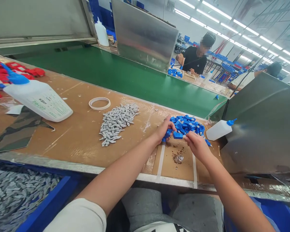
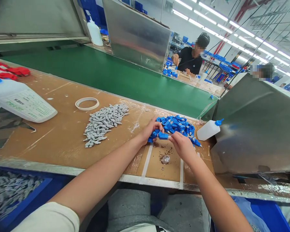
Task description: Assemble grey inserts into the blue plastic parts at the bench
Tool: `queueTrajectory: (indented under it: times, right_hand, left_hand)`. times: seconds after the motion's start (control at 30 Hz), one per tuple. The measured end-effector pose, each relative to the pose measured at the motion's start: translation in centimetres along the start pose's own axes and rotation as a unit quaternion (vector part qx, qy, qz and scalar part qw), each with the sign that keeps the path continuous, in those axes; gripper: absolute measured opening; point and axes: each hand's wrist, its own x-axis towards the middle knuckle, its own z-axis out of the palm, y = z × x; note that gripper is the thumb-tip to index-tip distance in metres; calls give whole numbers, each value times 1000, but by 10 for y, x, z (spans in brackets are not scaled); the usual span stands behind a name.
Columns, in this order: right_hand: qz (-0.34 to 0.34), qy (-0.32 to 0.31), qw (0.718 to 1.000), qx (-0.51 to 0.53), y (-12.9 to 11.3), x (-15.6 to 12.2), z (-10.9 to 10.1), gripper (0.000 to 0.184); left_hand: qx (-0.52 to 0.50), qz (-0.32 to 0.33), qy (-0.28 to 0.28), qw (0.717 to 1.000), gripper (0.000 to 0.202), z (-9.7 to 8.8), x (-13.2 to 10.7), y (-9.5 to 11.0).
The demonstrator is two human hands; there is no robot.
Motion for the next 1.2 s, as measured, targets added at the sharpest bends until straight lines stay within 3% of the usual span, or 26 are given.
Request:
queueTrajectory:
  times: [0.1, 0.3, 0.53, 0.67, 0.87, 0.97, 1.07, 1.13, 1.2]
  right_hand:
    - [-39, -20, 999, -27, -20, -2, 14, 32]
    - [-98, -55, 990, -84, -33, 5, 33, 20]
    - [-96, -66, 992, -36, -24, 5, 38, 22]
    - [-87, -63, 994, -35, -22, 7, 39, 22]
    - [-80, -97, 992, 13, -19, 27, 22, 28]
    - [-29, -114, 993, -7, -2, 50, 11, 33]
    - [60, -165, 980, -98, 22, 77, 2, 35]
    - [107, -207, 959, -163, 30, 93, -5, 36]
    - [146, -200, 943, -222, 24, 107, -12, 39]
  left_hand:
    - [-150, 122, 70, 979, 60, -3, 4, 2]
    - [-255, 197, 80, 943, 45, -6, 3, -9]
    - [-260, 241, 121, 927, 42, -4, 3, -19]
    - [-273, 231, 137, 924, 43, -4, 4, -21]
    - [-259, 257, 184, 913, 29, -7, 9, -10]
    - [-260, 278, 241, 893, 30, -17, 16, 1]
    - [-273, 276, 281, 878, 33, -26, 22, 7]
    - [-282, 258, 283, 880, 35, -27, 24, 8]
    - [-290, 235, 267, 888, 36, -25, 24, 7]
